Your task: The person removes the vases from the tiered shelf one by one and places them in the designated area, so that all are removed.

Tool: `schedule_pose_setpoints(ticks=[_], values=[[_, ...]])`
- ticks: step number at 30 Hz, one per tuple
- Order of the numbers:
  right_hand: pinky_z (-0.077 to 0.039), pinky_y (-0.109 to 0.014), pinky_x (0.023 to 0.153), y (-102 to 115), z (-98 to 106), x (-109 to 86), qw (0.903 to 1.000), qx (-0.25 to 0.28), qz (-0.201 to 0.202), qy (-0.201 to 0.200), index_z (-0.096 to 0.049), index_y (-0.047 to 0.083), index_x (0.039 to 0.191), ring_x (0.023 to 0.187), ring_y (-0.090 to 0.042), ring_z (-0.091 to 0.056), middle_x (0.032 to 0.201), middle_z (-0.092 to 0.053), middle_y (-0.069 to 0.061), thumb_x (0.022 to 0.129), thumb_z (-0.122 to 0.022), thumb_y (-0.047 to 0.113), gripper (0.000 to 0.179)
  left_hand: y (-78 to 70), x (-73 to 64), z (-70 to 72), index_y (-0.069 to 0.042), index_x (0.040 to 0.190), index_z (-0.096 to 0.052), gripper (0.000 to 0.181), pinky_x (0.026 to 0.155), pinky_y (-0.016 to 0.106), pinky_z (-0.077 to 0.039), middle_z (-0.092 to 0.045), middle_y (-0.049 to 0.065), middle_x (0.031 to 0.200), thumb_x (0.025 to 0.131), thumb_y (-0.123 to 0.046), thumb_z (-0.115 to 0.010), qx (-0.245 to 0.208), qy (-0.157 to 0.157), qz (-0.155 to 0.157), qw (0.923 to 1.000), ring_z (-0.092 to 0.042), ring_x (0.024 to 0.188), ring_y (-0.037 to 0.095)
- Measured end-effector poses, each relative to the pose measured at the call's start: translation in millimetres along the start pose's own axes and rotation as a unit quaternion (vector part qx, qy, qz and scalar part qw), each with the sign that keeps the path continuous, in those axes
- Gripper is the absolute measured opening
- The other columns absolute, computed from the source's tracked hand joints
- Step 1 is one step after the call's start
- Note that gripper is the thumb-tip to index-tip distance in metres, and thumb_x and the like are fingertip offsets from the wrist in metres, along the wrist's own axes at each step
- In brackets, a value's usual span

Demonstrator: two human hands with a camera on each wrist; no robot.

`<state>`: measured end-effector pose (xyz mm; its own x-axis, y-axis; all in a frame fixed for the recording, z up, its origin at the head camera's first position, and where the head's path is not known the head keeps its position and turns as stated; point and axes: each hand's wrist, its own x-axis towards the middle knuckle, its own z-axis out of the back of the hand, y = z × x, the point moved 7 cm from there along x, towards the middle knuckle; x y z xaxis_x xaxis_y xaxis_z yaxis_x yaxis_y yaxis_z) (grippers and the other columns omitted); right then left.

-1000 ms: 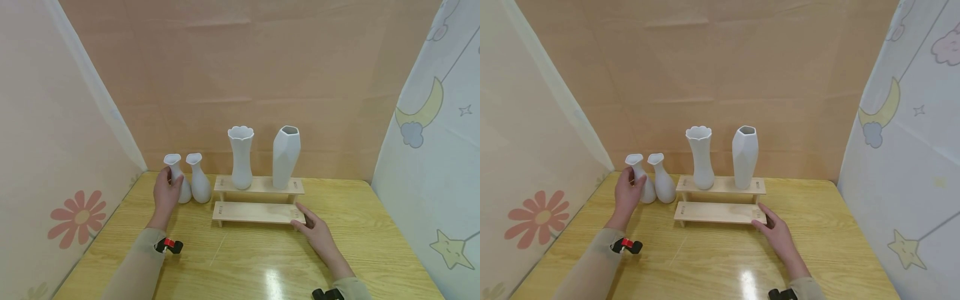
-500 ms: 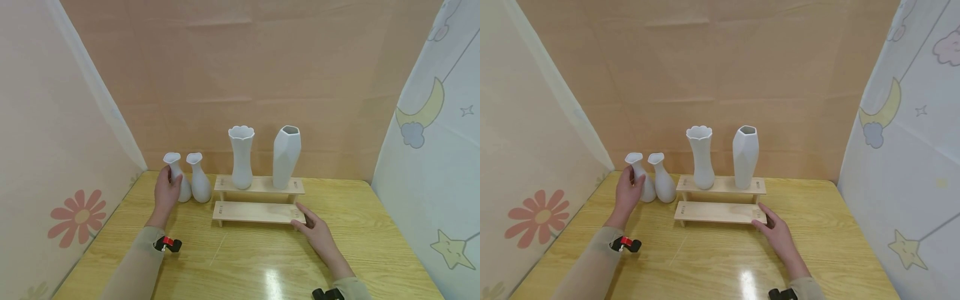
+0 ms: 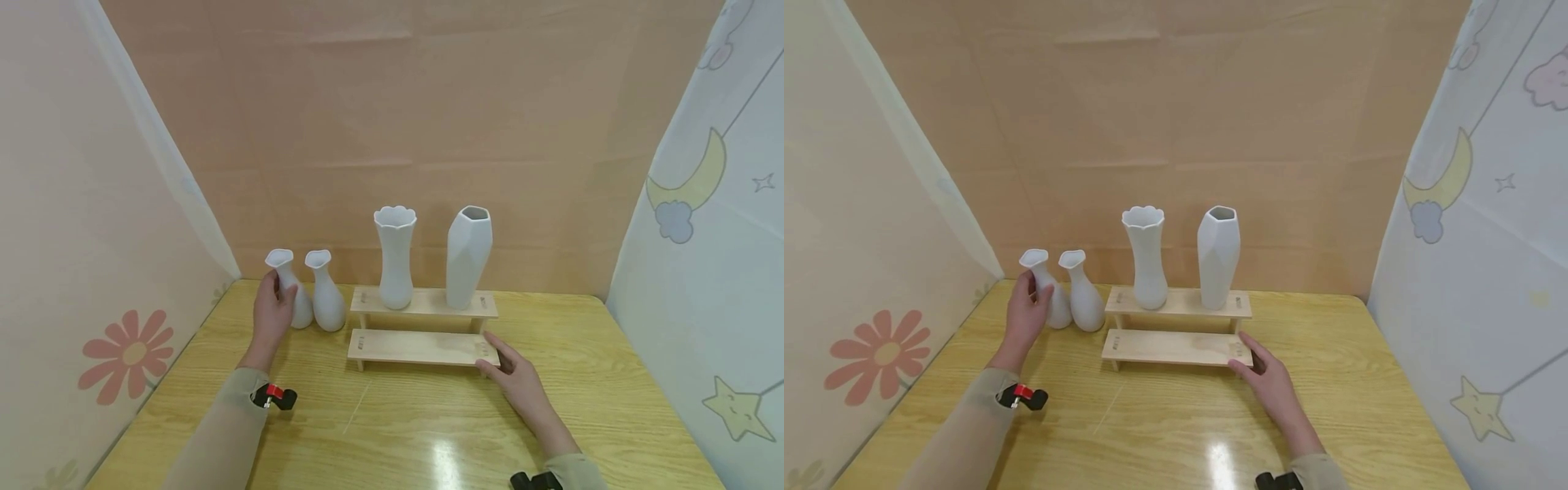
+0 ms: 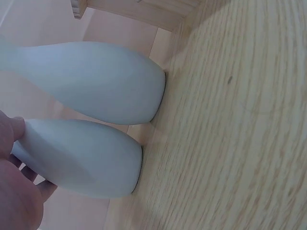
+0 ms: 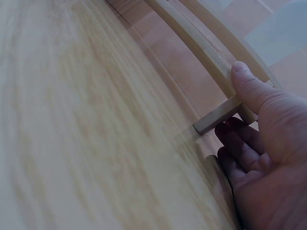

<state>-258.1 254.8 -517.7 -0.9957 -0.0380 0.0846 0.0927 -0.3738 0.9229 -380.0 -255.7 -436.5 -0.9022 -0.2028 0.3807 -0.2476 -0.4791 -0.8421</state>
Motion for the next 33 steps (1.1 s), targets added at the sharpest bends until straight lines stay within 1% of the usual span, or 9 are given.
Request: schedule_pose_setpoints(ticks=[7,11,14,17,20,23,26,30,33], values=[[-0.034,-0.007,0.108,-0.3,0.8,-0.1,1.0000,0.000,0.000,-0.004,-0.048,0.024,0.169,0.163,-0.034,-0.030,0.176,-0.038,-0.005,0.104,-0.078,0.044,0.074,-1.5,0.6,-1.1,0.008,0.160,-0.041,0.055,0.124,0.063,-0.038,-0.048,0.033,0.160,0.113,-0.010,-0.062,-0.004,0.000,0.001,1.0000,-0.046,0.151,0.050],[-0.034,-0.007,0.108,-1.0,0.7,0.1,1.0000,-0.001,0.001,-0.005,-0.048,0.023,0.169,0.163,-0.034,-0.030,0.176,-0.038,-0.006,0.104,-0.078,0.044,0.074,-0.6,-1.2,0.0,0.005,0.162,-0.040,0.058,0.125,0.062,-0.037,-0.048,0.031,0.161,0.113,-0.013,-0.064,0.001,-0.003,0.007,1.0000,-0.045,0.152,0.049],[-0.034,-0.007,0.107,-1.4,0.2,0.1,1.0000,-0.003,0.002,-0.006,-0.049,0.023,0.168,0.162,-0.034,-0.031,0.176,-0.038,-0.005,0.104,-0.078,0.044,0.074,1.0,-4.8,3.6,0.003,0.164,-0.040,0.062,0.125,0.061,-0.037,-0.048,0.030,0.161,0.111,-0.015,-0.067,0.007,-0.019,0.008,0.9998,-0.045,0.152,0.049],[-0.035,-0.007,0.107,-1.4,-0.1,-0.1,1.0000,-0.004,0.002,-0.006,-0.049,0.022,0.168,0.162,-0.034,-0.031,0.175,-0.038,-0.006,0.104,-0.079,0.044,0.074,-1.5,-11.2,10.8,0.003,0.165,-0.039,0.066,0.124,0.062,-0.037,-0.046,0.030,0.160,0.110,-0.017,-0.070,0.013,-0.048,0.005,0.9988,-0.042,0.152,0.048],[-0.035,-0.007,0.107,-1.2,0.0,-0.3,1.0000,-0.005,0.001,-0.005,-0.048,0.023,0.168,0.162,-0.034,-0.031,0.176,-0.038,-0.005,0.104,-0.078,0.044,0.075,-8.9,-18.4,19.8,0.001,0.166,-0.037,0.070,0.125,0.061,-0.035,-0.042,0.029,0.162,0.109,-0.020,-0.072,0.009,-0.080,0.004,0.9968,-0.039,0.154,0.046],[-0.034,-0.007,0.107,-1.0,0.5,-0.3,0.9999,-0.009,0.000,-0.005,-0.048,0.024,0.169,0.162,-0.035,-0.031,0.176,-0.038,-0.005,0.104,-0.078,0.045,0.075,-21.1,-25.1,28.4,-0.002,0.167,-0.037,0.072,0.126,0.062,-0.033,-0.039,0.028,0.164,0.108,-0.021,-0.074,0.006,-0.106,0.000,0.9943,-0.037,0.154,0.045],[-0.034,-0.007,0.107,-0.9,1.0,-0.4,0.9999,-0.010,0.000,-0.005,-0.048,0.025,0.169,0.162,-0.035,-0.031,0.176,-0.037,-0.005,0.104,-0.078,0.046,0.074,-35.3,-30.0,33.6,-0.003,0.166,-0.040,0.071,0.126,0.062,-0.033,-0.040,0.026,0.163,0.107,-0.020,-0.076,0.007,-0.128,-0.018,0.9916,-0.038,0.154,0.043],[-0.034,-0.006,0.107,-0.9,1.0,-0.4,0.9999,-0.010,0.000,-0.006,-0.048,0.025,0.169,0.162,-0.036,-0.032,0.176,-0.037,-0.006,0.104,-0.078,0.045,0.074,-54.9,-35.3,35.5,-0.003,0.165,-0.042,0.071,0.126,0.058,-0.033,-0.041,0.023,0.163,0.106,-0.020,-0.078,-0.002,-0.136,-0.043,0.9897,-0.039,0.152,0.039],[-0.034,-0.006,0.107,-1.1,0.5,-0.3,0.9999,-0.009,0.001,-0.006,-0.048,0.023,0.169,0.162,-0.037,-0.032,0.176,-0.037,-0.006,0.104,-0.078,0.045,0.075,-69.7,-39.1,33.9,-0.004,0.165,-0.042,0.071,0.128,0.051,-0.032,-0.040,0.018,0.165,0.106,-0.021,-0.078,-0.029,-0.130,-0.054,0.9896,-0.039,0.154,0.035]])
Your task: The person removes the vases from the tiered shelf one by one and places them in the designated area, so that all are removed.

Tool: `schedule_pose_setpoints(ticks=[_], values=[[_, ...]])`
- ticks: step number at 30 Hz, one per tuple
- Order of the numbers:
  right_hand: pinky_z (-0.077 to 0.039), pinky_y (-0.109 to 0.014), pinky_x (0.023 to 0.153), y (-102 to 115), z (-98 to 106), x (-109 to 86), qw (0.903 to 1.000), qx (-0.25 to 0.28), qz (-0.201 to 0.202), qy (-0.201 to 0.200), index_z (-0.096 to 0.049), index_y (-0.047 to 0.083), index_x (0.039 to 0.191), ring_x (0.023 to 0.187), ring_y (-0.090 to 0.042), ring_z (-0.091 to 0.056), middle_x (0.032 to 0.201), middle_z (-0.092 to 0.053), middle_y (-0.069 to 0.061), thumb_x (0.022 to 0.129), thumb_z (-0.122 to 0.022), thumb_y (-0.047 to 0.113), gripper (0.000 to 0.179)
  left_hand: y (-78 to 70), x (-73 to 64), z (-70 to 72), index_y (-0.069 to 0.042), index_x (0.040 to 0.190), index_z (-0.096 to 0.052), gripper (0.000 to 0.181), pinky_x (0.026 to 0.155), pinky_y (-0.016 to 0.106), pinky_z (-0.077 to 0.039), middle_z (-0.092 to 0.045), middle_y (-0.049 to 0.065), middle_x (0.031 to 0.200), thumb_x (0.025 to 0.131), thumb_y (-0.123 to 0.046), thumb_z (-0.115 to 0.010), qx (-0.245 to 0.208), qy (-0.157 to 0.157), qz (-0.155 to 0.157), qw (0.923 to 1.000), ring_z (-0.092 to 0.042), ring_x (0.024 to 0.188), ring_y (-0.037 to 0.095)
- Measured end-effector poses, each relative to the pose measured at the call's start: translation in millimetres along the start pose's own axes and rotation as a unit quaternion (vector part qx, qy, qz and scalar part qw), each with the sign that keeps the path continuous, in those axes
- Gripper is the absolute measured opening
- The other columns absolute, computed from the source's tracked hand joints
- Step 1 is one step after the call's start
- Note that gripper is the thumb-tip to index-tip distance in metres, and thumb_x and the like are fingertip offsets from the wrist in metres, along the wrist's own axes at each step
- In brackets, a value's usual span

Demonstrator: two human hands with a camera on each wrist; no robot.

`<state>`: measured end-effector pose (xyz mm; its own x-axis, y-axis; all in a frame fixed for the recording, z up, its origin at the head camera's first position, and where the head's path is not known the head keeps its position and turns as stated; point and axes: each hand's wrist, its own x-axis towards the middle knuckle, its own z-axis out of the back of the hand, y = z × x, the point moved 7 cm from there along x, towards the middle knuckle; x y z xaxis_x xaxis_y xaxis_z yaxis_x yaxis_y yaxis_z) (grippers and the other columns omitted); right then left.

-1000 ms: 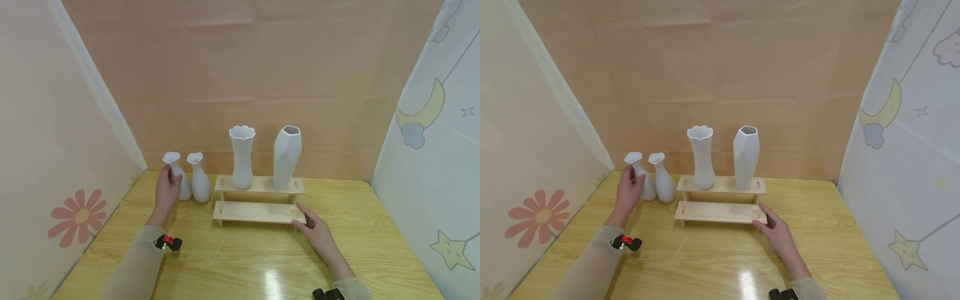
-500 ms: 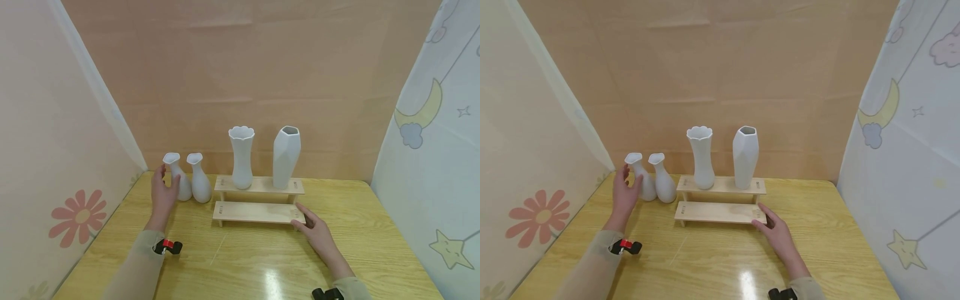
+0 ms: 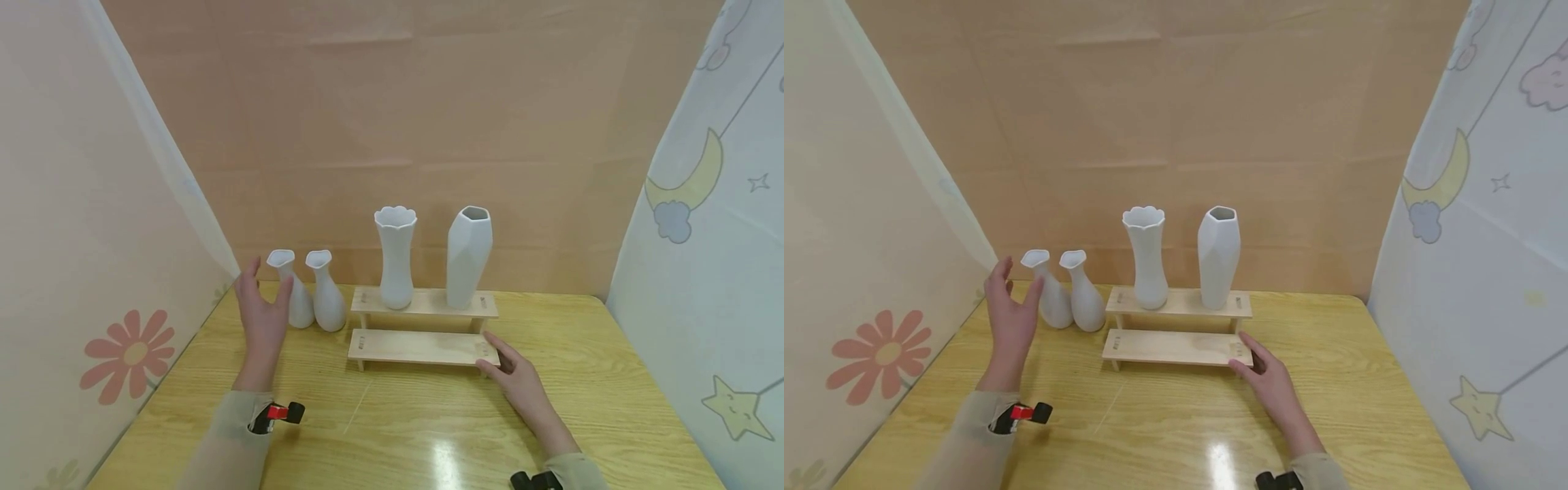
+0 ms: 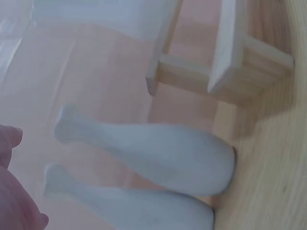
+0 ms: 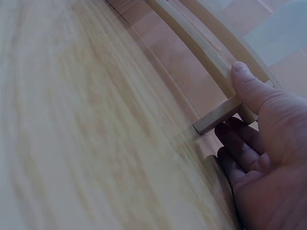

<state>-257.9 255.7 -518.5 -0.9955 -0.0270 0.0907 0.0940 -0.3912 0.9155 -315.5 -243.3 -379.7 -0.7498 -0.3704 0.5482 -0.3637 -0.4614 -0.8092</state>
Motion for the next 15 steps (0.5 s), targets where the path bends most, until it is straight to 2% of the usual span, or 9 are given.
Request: schedule_pose_setpoints(ticks=[7,12,15], values=[[-0.034,-0.006,0.107,0.0,-0.6,-0.1,1.0000,0.001,0.003,-0.001,-0.049,0.021,0.168,0.162,-0.037,-0.032,0.175,-0.039,-0.006,0.104,-0.079,0.043,0.074,-41.4,-7.0,-12.4,-0.004,0.165,-0.042,0.071,0.131,0.045,-0.028,-0.043,0.015,0.165,0.106,-0.018,-0.078,-0.076,0.028,-0.035,0.9961,-0.037,0.156,0.027],[-0.034,-0.007,0.108,0.3,-0.5,0.0,1.0000,0.006,0.003,0.001,-0.049,0.022,0.168,0.162,-0.035,-0.031,0.176,-0.038,-0.006,0.104,-0.079,0.043,0.074,-64.8,-12.2,-25.2,-0.004,0.166,-0.041,0.074,0.131,0.047,-0.029,-0.043,0.016,0.164,0.104,-0.015,-0.080,-0.095,0.053,-0.058,0.9924,-0.038,0.155,0.028],[-0.034,-0.007,0.108,0.1,-0.5,0.1,1.0000,0.007,0.002,0.002,-0.048,0.023,0.168,0.162,-0.034,-0.031,0.176,-0.038,-0.005,0.104,-0.079,0.044,0.074,-75.4,-15.2,-33.5,-0.005,0.166,-0.040,0.075,0.130,0.047,-0.030,-0.044,0.014,0.164,0.104,-0.019,-0.081,-0.096,0.068,-0.061,0.9912,-0.039,0.154,0.026]])
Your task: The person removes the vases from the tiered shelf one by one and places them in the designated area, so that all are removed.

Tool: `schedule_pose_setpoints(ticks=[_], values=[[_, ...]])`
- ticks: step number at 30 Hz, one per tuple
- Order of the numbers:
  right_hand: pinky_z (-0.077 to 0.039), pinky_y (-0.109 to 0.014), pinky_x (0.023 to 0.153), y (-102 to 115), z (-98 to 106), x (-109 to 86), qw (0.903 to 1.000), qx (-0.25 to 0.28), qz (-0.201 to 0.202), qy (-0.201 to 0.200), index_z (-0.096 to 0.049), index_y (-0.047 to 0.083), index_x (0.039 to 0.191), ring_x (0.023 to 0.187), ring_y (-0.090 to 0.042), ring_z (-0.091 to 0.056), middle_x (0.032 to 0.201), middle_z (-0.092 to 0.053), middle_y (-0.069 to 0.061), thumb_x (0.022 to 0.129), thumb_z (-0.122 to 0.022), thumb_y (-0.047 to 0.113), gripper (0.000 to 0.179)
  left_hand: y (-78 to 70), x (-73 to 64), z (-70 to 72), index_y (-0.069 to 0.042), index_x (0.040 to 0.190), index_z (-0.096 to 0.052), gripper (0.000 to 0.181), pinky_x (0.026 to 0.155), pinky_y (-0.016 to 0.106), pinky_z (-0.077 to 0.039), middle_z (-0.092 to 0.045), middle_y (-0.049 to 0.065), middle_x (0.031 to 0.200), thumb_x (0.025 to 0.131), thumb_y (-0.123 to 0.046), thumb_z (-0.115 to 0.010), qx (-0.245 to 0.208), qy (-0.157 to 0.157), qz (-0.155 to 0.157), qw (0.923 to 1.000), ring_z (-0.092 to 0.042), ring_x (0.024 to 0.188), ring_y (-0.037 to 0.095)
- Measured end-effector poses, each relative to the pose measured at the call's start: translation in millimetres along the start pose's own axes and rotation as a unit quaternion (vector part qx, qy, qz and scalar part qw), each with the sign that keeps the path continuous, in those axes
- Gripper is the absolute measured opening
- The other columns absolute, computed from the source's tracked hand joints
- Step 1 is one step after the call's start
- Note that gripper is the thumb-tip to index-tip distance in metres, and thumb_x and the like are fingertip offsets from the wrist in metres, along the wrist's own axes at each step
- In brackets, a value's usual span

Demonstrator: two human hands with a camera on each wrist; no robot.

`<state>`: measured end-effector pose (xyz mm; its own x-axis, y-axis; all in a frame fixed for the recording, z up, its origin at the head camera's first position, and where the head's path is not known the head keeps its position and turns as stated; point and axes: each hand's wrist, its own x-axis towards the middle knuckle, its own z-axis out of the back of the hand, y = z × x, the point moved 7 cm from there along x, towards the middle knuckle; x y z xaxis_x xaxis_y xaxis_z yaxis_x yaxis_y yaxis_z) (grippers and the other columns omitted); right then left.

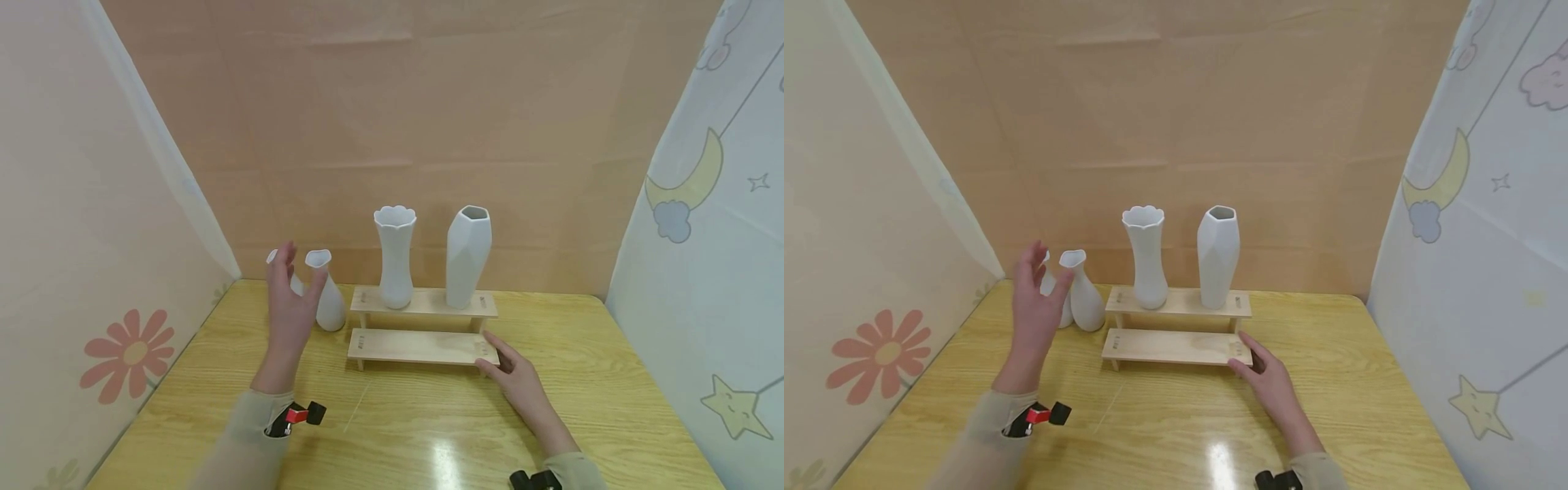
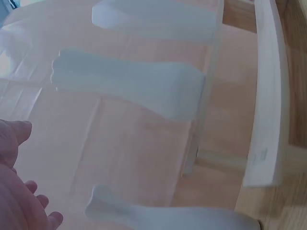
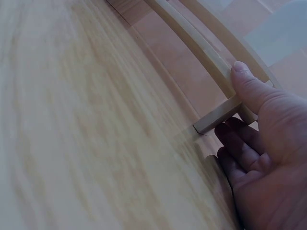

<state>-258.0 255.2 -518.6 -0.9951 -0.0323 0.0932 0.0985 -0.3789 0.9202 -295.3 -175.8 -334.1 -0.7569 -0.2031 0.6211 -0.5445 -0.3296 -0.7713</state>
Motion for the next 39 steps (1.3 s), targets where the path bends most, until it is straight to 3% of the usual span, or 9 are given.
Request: schedule_pose_setpoints(ticks=[7,14,26,36,39], values=[[-0.034,-0.007,0.108,-0.7,-0.5,0.1,1.0000,-0.006,-0.002,-0.001,-0.049,0.024,0.168,0.162,-0.035,-0.032,0.176,-0.038,-0.005,0.103,-0.079,0.045,0.074,-11.7,-0.1,-24.2,-0.004,0.169,-0.036,0.080,0.130,0.050,-0.031,-0.044,0.015,0.163,0.105,-0.024,-0.080,-0.008,0.035,0.006,0.9994,-0.038,0.156,0.030],[-0.033,-0.008,0.109,0.4,-1.3,0.1,1.0000,-0.005,-0.005,0.000,-0.048,0.023,0.169,0.163,-0.035,-0.031,0.176,-0.037,-0.006,0.104,-0.077,0.046,0.075,-18.0,0.5,-44.4,-0.004,0.170,-0.033,0.084,0.129,0.051,-0.033,-0.043,0.016,0.167,0.104,-0.021,-0.082,-0.021,0.055,0.034,0.9977,-0.038,0.157,0.031],[-0.032,-0.007,0.109,-1.8,-0.8,1.4,1.0000,0.004,-0.002,-0.005,-0.048,0.021,0.169,0.163,-0.034,-0.029,0.176,-0.037,-0.006,0.104,-0.078,0.044,0.074,-27.5,-0.7,-82.9,-0.005,0.168,-0.039,0.079,0.124,0.053,-0.041,-0.050,0.015,0.158,0.103,-0.019,-0.082,-0.059,0.064,0.025,0.9959,-0.046,0.150,0.031],[-0.032,-0.008,0.109,-1.4,1.3,-2.8,0.9999,-0.004,-0.009,-0.005,-0.048,0.024,0.169,0.163,-0.037,-0.030,0.176,-0.037,-0.005,0.104,-0.077,0.046,0.075,-30.5,-5.0,-110.0,-0.007,0.168,-0.039,0.078,0.124,0.050,-0.041,-0.050,0.015,0.157,0.103,-0.018,-0.082,-0.081,0.067,0.061,0.9926,-0.048,0.149,0.032],[-0.034,-0.015,0.114,-1.2,2.6,-3.3,0.9999,-0.005,-0.010,-0.006,-0.048,0.025,0.168,0.163,-0.036,-0.031,0.176,-0.037,-0.004,0.103,-0.078,0.047,0.075,-27.9,-5.2,-116.5,-0.008,0.168,-0.039,0.079,0.124,0.049,-0.042,-0.050,0.015,0.158,0.103,-0.019,-0.082,-0.082,0.067,0.071,0.9918,-0.048,0.149,0.030]])
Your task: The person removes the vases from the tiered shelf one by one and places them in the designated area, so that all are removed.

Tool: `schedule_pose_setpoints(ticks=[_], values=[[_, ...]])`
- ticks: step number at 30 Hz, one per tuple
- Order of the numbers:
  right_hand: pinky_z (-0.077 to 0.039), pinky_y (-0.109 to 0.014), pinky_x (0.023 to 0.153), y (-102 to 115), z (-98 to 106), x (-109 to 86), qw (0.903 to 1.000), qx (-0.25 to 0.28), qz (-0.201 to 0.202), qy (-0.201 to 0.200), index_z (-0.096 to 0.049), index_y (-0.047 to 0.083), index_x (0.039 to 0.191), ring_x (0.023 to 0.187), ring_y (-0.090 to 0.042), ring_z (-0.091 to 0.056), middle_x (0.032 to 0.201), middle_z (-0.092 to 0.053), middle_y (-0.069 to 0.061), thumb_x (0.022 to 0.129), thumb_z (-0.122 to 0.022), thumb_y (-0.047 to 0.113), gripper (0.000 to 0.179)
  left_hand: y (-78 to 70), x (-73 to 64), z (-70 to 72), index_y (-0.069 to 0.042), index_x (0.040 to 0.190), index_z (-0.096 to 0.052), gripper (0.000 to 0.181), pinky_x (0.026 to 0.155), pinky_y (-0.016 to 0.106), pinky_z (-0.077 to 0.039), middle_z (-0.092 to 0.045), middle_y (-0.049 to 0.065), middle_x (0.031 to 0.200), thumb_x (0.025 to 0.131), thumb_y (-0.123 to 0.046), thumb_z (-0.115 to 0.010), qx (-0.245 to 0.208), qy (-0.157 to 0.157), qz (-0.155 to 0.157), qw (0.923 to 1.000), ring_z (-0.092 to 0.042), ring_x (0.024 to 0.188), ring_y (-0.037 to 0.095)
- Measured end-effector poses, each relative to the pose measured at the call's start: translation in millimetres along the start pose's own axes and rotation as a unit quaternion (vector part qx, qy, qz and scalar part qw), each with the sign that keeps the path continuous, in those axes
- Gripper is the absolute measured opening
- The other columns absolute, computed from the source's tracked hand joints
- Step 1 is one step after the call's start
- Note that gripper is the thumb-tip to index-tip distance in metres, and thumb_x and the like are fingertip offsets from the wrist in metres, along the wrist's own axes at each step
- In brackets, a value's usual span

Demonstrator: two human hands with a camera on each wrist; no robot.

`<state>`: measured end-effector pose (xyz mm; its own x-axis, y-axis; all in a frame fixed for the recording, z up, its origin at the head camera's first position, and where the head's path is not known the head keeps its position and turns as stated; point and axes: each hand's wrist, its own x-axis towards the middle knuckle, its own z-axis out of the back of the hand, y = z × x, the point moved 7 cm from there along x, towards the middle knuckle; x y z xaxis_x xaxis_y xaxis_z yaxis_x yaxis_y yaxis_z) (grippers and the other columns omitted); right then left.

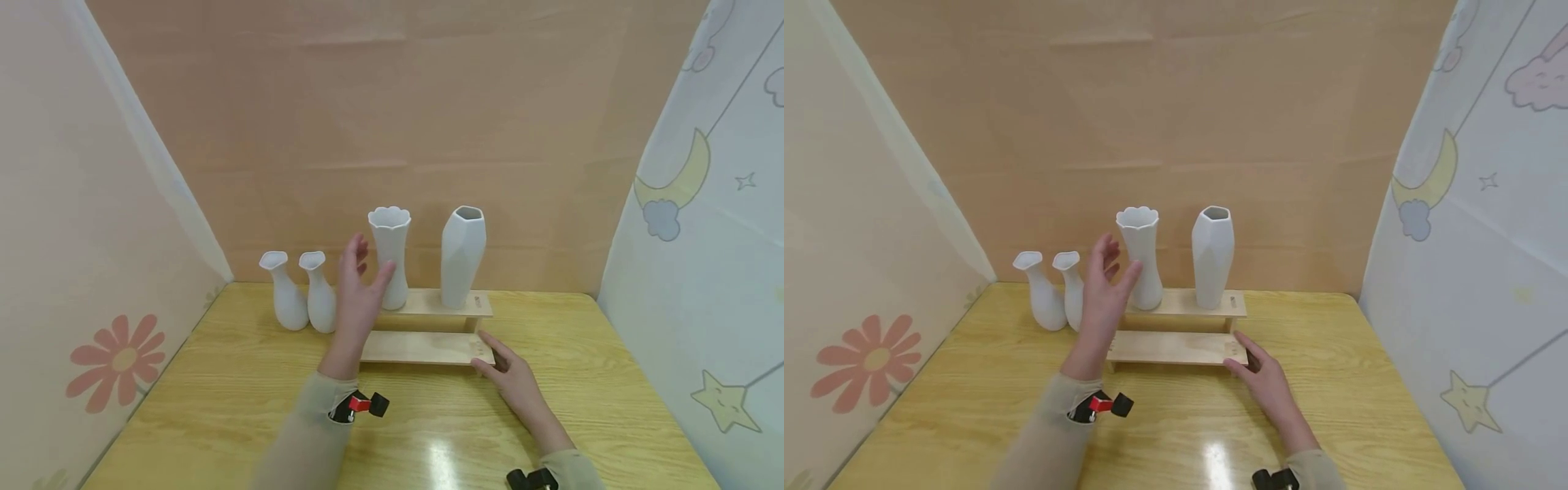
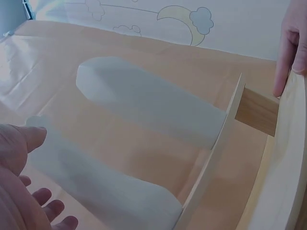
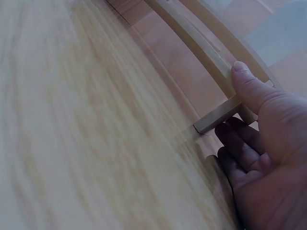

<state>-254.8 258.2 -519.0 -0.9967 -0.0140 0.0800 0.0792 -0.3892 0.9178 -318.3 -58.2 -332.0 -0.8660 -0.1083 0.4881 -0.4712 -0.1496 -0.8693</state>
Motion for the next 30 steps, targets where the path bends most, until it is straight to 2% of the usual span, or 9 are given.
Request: schedule_pose_setpoints(ticks=[5,9,16,20,26,27,30], values=[[-0.034,-0.037,0.122,0.2,0.8,-2.8,1.0000,0.001,-0.002,0.000,-0.048,0.025,0.168,0.162,-0.037,-0.032,0.177,-0.036,-0.008,0.103,-0.078,0.047,0.075,11.5,-1.5,-8.6,-0.009,0.170,-0.037,0.082,0.124,0.050,-0.041,-0.049,0.013,0.161,0.103,-0.024,-0.083,-0.003,0.006,0.025,0.9997,-0.047,0.150,0.028],[-0.036,-0.045,0.122,-0.6,1.5,-5.5,1.0000,-0.006,0.001,-0.003,-0.049,0.026,0.168,0.160,-0.039,-0.034,0.176,-0.036,-0.011,0.103,-0.079,0.046,0.075,20.4,-3.6,-13.7,-0.011,0.170,-0.038,0.081,0.125,0.055,-0.039,-0.050,0.013,0.160,0.103,-0.022,-0.083,-0.013,0.014,0.036,0.9992,-0.047,0.150,0.032],[-0.037,-0.046,0.122,-2.6,0.0,-6.8,0.9999,-0.010,0.007,-0.005,-0.049,0.026,0.168,0.160,-0.040,-0.034,0.176,-0.037,-0.009,0.103,-0.079,0.045,0.074,24.8,-4.5,-19.5,-0.016,0.168,-0.042,0.079,0.123,0.060,-0.040,-0.053,0.013,0.159,0.101,-0.020,-0.084,-0.015,0.026,0.027,0.9992,-0.052,0.146,0.037],[-0.036,-0.045,0.122,-3.1,-0.2,-7.4,0.9998,-0.017,0.002,-0.004,-0.048,0.027,0.168,0.161,-0.038,-0.033,0.176,-0.037,-0.007,0.103,-0.078,0.048,0.075,28.8,-4.6,-21.4,-0.017,0.167,-0.043,0.077,0.122,0.059,-0.042,-0.055,0.011,0.158,0.101,-0.019,-0.084,-0.010,0.025,0.025,0.9993,-0.055,0.142,0.036],[-0.036,-0.046,0.123,-3.6,1.1,-8.5,0.9999,-0.013,-0.002,-0.001,-0.048,0.027,0.169,0.161,-0.039,-0.031,0.176,-0.037,-0.007,0.103,-0.077,0.049,0.075,33.0,-4.5,-22.9,-0.013,0.164,-0.047,0.073,0.121,0.057,-0.044,-0.058,0.012,0.154,0.101,-0.018,-0.085,-0.009,0.011,0.016,0.9998,-0.059,0.138,0.034],[-0.039,-0.042,0.122,-7.6,1.7,-6.8,0.9999,-0.014,0.000,-0.002,-0.049,0.031,0.168,0.161,-0.040,-0.032,0.175,-0.038,-0.006,0.102,-0.078,0.051,0.075,33.5,-4.4,-22.9,-0.013,0.163,-0.049,0.072,0.120,0.057,-0.045,-0.059,0.012,0.153,0.101,-0.018,-0.085,-0.008,0.008,0.016,0.9998,-0.059,0.137,0.034],[-0.039,-0.042,0.122,-6.8,1.8,-6.6,1.0000,-0.008,0.000,-0.001,-0.049,0.031,0.168,0.161,-0.041,-0.031,0.175,-0.038,-0.006,0.102,-0.078,0.049,0.074,33.8,-4.1,-23.1,-0.011,0.160,-0.052,0.068,0.117,0.057,-0.049,-0.061,0.012,0.149,0.101,-0.018,-0.085,-0.002,-0.002,0.009,1.0000,-0.061,0.134,0.034]])
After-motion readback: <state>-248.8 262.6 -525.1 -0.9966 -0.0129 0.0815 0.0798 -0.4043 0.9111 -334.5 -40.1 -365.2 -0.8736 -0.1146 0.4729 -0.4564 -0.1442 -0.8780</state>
